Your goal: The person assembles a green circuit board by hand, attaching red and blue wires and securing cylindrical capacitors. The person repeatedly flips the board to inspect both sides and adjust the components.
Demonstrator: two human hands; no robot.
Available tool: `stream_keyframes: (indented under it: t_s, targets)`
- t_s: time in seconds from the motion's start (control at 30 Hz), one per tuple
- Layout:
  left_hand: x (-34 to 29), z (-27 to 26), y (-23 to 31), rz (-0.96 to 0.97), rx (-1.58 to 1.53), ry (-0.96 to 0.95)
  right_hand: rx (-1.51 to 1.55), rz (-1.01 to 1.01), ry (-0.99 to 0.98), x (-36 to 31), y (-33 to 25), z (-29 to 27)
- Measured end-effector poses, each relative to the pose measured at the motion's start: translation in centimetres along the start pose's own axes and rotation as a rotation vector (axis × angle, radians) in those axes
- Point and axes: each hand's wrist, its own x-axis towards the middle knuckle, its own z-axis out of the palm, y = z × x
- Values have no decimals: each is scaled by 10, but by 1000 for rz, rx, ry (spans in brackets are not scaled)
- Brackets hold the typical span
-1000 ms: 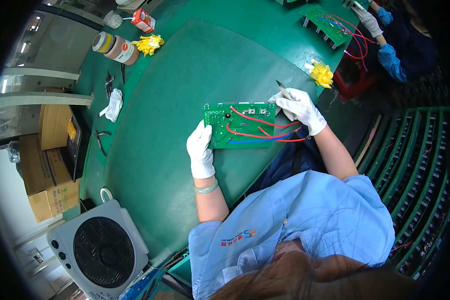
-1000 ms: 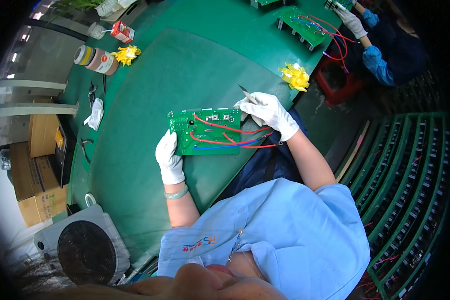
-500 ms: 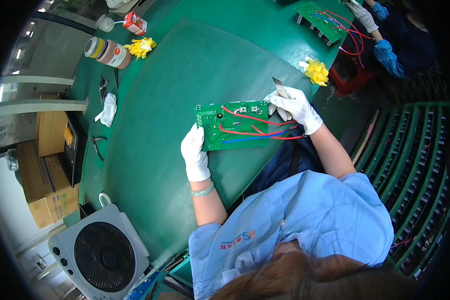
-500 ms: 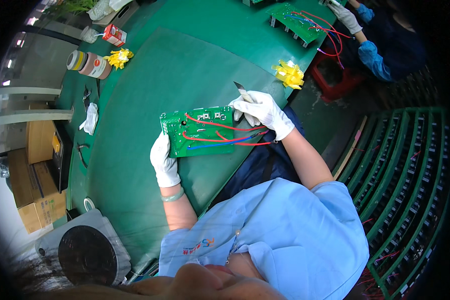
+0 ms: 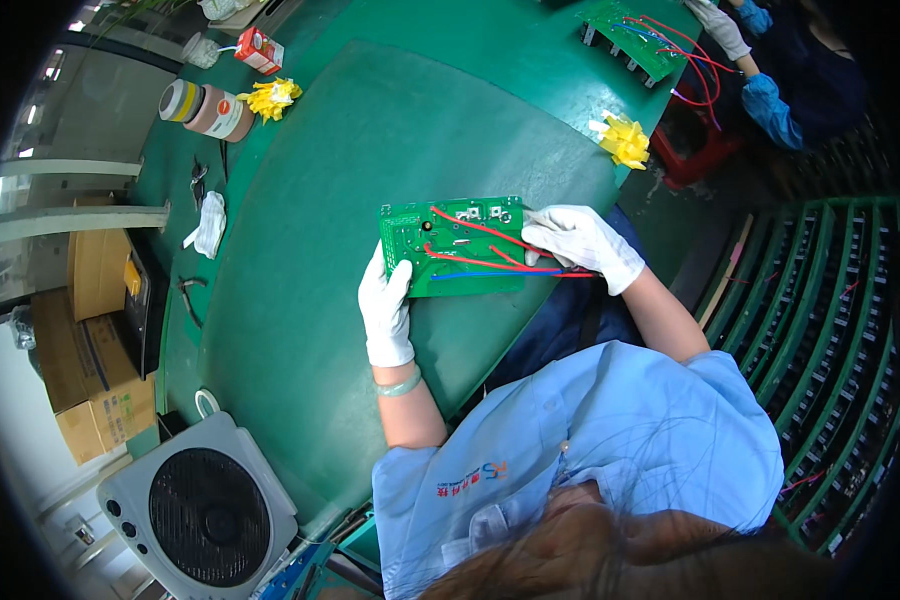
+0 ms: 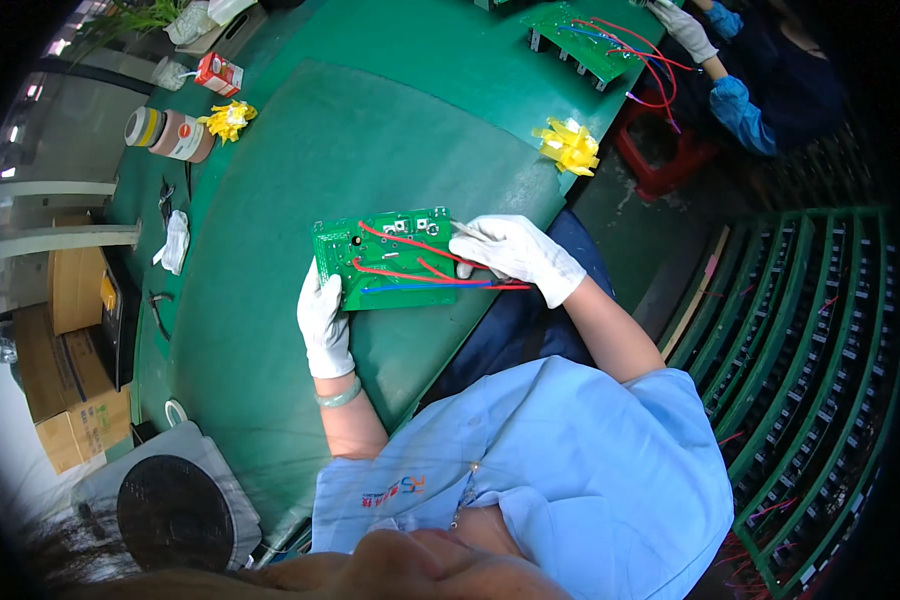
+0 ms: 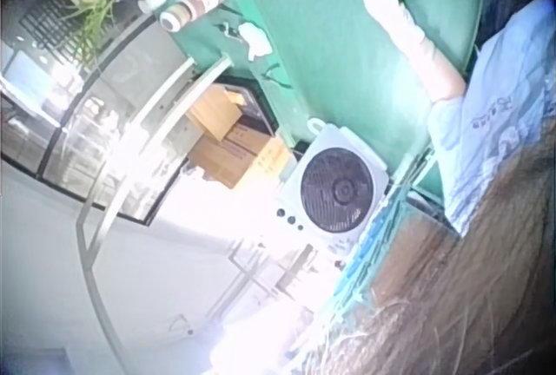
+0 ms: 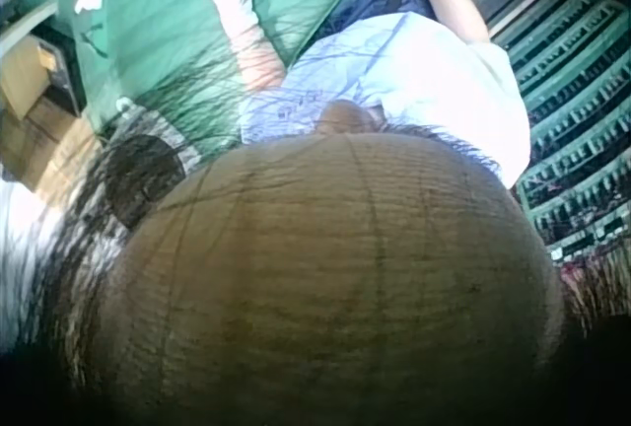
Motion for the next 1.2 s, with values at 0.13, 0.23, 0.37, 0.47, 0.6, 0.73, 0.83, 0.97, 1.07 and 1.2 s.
stream_keyframes:
  t_s: [0.13,0.23,0.37,0.47,0.6,0.73,0.83,0.97,1.07,1.2]
  targets:
    - [-4,1,2,-7,-25,4,-92,-98,-21,-6,11,6]
    - [-4,4,4,-3,-31,-2,-139,-166,1,-9,14,11]
    - [-5,1,3,-16,21,18,-415,-470,325,-10,22,30]
    - [-5,3,2,-4,61,58,-488,-637,466,-7,26,38]
    - [-6,4,4,26,71,32,-498,-648,420,-10,21,38]
    - [-6,4,4,29,75,20,-441,-543,398,-12,20,39]
    - [-7,7,5,47,82,9,-517,-521,347,-15,19,34]
    - [-6,2,3,39,123,-38,-559,-557,251,-22,12,24]
    - [-7,2,3,53,154,-50,-581,-494,115,-24,5,12]
    - [-5,-4,-2,55,159,-61,-405,-422,97,-43,-6,-4]
